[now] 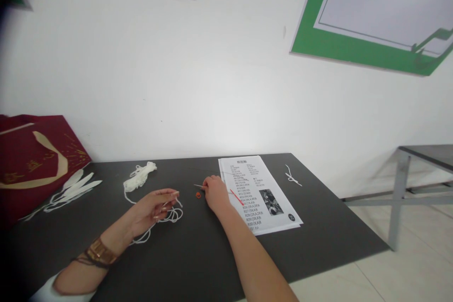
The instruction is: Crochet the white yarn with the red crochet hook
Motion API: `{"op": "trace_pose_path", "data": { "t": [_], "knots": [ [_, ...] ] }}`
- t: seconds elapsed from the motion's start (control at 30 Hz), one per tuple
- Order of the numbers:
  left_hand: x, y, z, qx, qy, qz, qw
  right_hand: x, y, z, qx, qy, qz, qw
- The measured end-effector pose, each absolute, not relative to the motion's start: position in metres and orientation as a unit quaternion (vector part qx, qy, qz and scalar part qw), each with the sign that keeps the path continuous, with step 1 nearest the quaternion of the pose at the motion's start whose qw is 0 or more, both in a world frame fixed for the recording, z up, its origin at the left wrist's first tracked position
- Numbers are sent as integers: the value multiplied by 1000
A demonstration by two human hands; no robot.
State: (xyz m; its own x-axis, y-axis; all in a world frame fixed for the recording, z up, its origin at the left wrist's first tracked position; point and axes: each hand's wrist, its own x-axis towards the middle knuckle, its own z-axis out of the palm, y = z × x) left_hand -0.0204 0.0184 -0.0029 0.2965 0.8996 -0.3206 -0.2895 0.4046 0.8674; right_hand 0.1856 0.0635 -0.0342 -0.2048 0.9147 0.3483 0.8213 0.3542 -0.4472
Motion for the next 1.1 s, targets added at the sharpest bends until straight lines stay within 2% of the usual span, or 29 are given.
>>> {"op": "trace_pose_path", "data": {
  "t": [0.3, 0.63, 0.9, 1.1],
  "knots": [
    [-18, 14, 4, 335, 388, 423, 747, 179, 43, -24, -554, -775, 69, 297],
    [-19, 4, 12, 346, 352, 447, 746, 168, 37, -31, -560, -765, 155, 278],
    [-14, 2, 13, 351, 384, 464, 717, 168, 34, -30, -572, -742, 213, 275],
    [-5, 4, 2, 370, 414, 502, 663, 163, 19, -12, -495, -753, 308, 305]
  ]
}}
